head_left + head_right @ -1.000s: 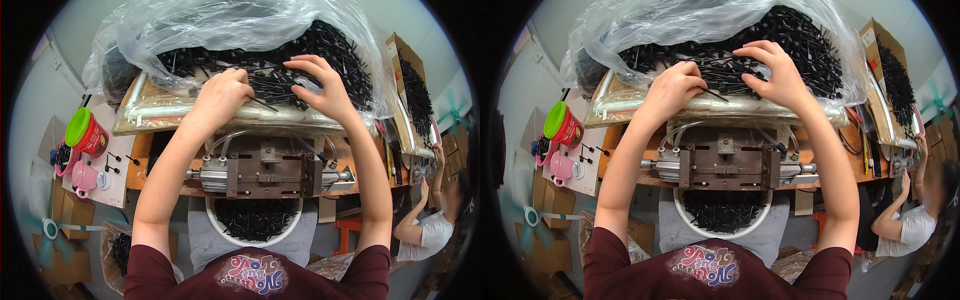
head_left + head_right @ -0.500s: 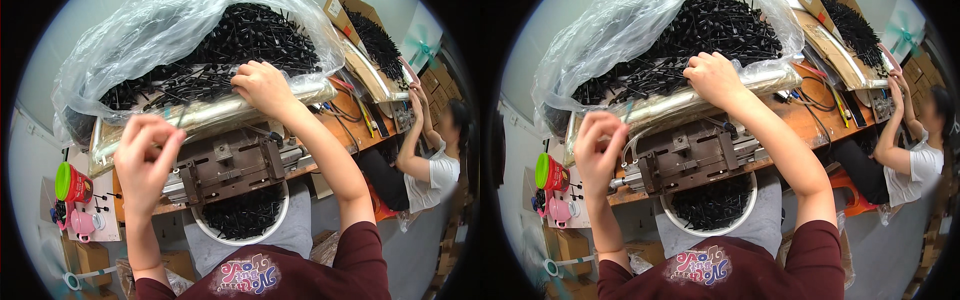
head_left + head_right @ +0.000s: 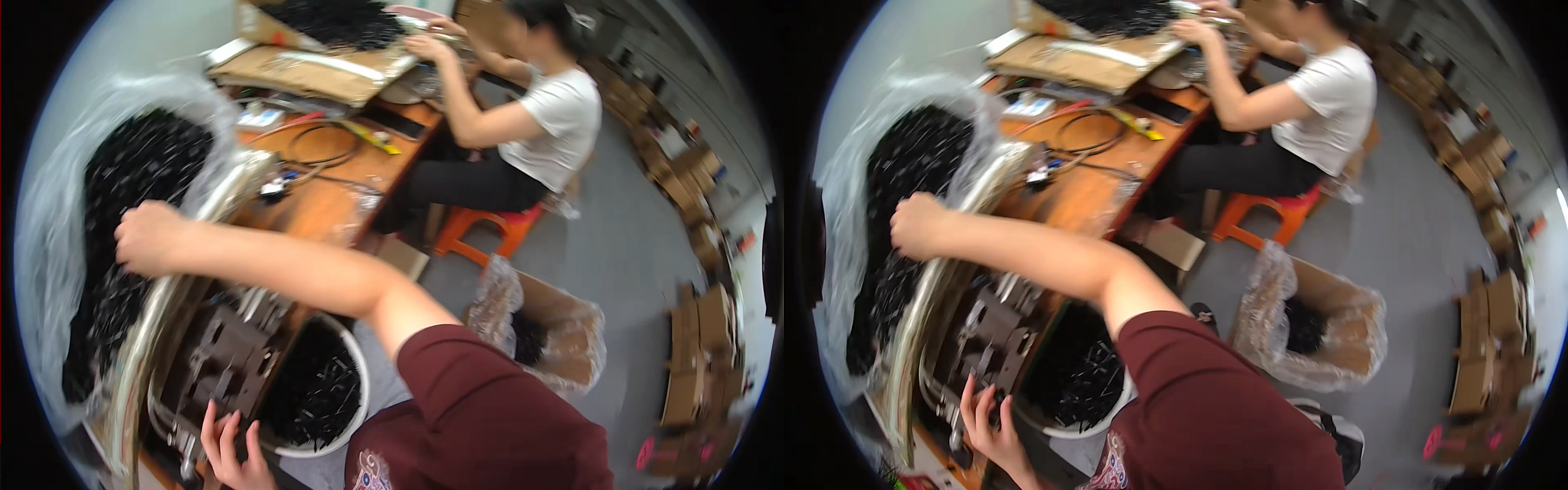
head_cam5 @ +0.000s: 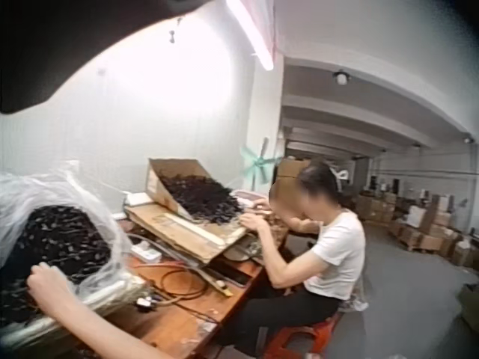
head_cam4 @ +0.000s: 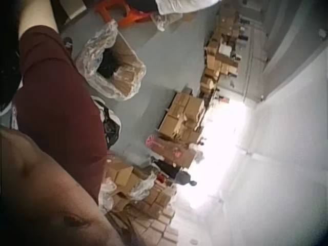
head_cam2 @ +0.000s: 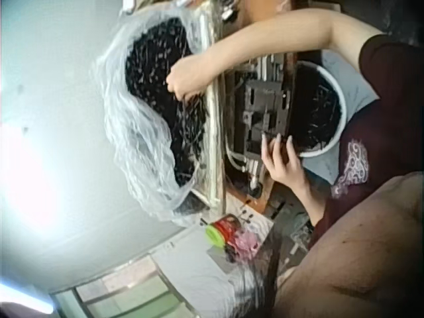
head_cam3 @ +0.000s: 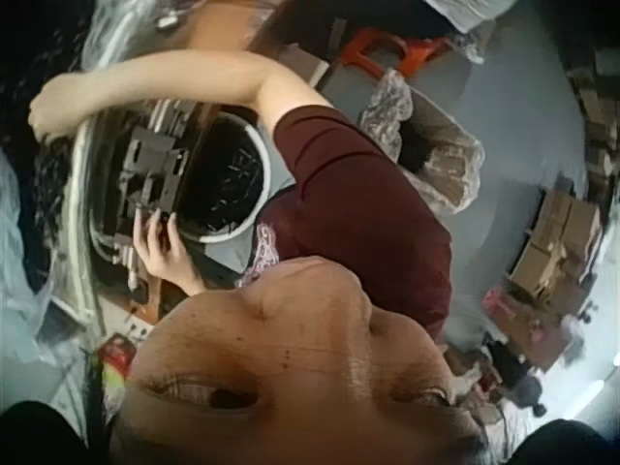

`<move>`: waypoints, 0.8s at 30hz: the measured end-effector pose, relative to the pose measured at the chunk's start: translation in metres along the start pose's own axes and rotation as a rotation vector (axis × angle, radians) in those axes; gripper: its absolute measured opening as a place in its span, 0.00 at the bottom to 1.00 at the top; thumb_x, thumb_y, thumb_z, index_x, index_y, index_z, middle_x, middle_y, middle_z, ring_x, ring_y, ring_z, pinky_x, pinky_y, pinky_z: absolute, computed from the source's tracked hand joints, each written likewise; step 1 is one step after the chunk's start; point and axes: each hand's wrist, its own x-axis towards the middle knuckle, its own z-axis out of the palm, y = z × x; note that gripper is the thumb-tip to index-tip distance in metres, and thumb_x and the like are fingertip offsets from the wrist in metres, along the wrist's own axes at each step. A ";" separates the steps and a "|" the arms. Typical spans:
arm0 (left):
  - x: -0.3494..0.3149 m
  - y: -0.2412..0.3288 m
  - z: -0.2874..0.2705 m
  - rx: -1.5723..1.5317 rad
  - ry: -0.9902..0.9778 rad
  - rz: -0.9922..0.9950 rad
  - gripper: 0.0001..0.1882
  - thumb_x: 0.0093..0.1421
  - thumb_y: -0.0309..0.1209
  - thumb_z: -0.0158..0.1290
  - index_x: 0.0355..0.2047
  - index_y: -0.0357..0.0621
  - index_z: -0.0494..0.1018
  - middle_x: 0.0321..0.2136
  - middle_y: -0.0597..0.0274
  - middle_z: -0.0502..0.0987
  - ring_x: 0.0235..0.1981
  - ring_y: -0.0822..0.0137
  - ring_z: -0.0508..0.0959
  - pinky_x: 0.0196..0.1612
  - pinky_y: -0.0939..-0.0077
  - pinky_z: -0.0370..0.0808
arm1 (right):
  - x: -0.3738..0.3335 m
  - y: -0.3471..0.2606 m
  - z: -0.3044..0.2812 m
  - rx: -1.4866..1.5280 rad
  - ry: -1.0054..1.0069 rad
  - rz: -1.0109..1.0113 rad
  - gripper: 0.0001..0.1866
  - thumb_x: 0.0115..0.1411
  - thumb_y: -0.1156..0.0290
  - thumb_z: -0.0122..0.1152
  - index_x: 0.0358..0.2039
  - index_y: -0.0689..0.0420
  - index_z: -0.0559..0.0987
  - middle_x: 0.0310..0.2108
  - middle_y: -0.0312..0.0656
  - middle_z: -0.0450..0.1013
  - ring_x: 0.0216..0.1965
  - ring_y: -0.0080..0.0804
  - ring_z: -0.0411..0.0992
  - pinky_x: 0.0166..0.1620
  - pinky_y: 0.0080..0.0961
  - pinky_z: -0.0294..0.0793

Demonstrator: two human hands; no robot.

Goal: Manually assembling small plastic cable components using an industrial press jig at a workbench.

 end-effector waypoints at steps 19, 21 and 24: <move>-0.003 -0.012 0.026 0.303 0.077 0.046 0.15 0.47 0.24 0.66 0.37 0.40 0.79 0.50 0.56 0.79 0.41 0.59 0.82 0.44 0.71 0.78 | -0.058 -0.065 -0.067 1.386 0.252 0.466 0.10 0.68 0.72 0.53 0.44 0.65 0.74 0.30 0.48 0.79 0.24 0.25 0.77 0.27 0.17 0.75; -0.003 -0.013 0.024 0.330 0.080 0.072 0.14 0.45 0.25 0.66 0.35 0.40 0.79 0.50 0.57 0.79 0.37 0.60 0.82 0.40 0.72 0.78 | -0.069 -0.075 -0.067 1.419 0.243 0.473 0.11 0.68 0.73 0.53 0.45 0.67 0.74 0.32 0.49 0.80 0.26 0.27 0.78 0.28 0.19 0.75; 0.001 -0.011 0.029 0.359 0.076 0.118 0.15 0.44 0.27 0.66 0.34 0.41 0.79 0.48 0.57 0.80 0.32 0.61 0.82 0.38 0.71 0.79 | -0.090 -0.081 -0.074 1.420 0.172 0.553 0.12 0.68 0.74 0.52 0.48 0.66 0.76 0.35 0.49 0.80 0.28 0.27 0.78 0.31 0.19 0.76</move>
